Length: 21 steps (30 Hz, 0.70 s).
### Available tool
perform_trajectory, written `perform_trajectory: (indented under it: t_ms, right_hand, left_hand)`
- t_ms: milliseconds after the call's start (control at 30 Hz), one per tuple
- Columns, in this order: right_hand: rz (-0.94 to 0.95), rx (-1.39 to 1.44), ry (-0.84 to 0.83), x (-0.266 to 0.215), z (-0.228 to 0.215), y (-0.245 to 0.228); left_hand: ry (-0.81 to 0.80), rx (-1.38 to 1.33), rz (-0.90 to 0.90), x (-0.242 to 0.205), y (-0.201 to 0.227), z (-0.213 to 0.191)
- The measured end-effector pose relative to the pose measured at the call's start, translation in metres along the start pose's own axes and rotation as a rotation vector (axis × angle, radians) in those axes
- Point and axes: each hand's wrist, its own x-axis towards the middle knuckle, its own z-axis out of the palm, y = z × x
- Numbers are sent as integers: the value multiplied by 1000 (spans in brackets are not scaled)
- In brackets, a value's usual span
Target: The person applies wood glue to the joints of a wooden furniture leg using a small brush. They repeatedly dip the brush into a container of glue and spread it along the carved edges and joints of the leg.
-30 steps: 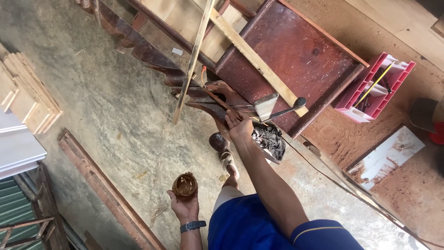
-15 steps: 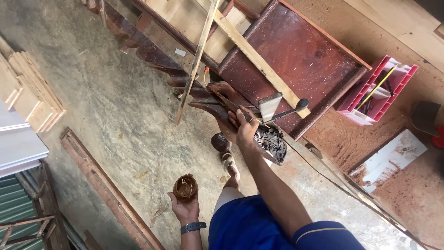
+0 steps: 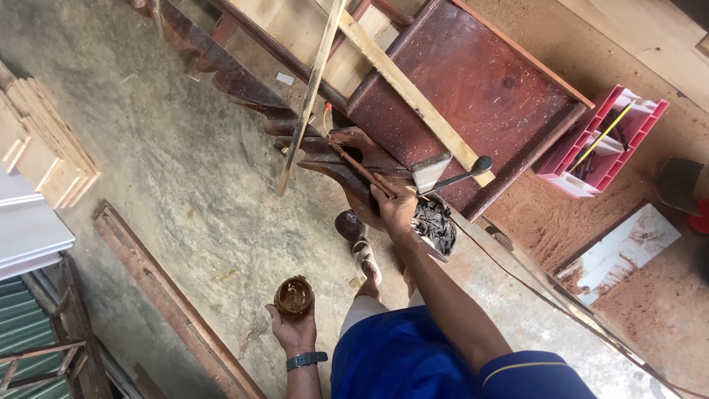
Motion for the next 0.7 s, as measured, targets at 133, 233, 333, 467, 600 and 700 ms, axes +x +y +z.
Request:
perform_trajectory:
  t_ms: [133, 233, 333, 467, 600, 700]
  right_hand:
    - [-197, -293, -68, -1, 1, -1]
    - [-419, -638, 8, 7, 10, 16]
    - [-309, -817, -175, 13, 12, 6]
    - [-345, -830, -182, 18, 17, 12]
    - [-454, -846, -74, 22, 17, 33]
    - [-589, -784, 35, 21, 11, 31]
  left_hand:
    - [-10, 8, 1, -1, -2, 4]
    - [11, 25, 1, -2, -4, 10]
    - [-23, -3, -30, -1, -7, 18]
    - [-33, 8, -32, -6, -10, 31]
    - [-105, -23, -47, 0, -10, 25]
    - [-100, -30, -46, 4, -12, 19]
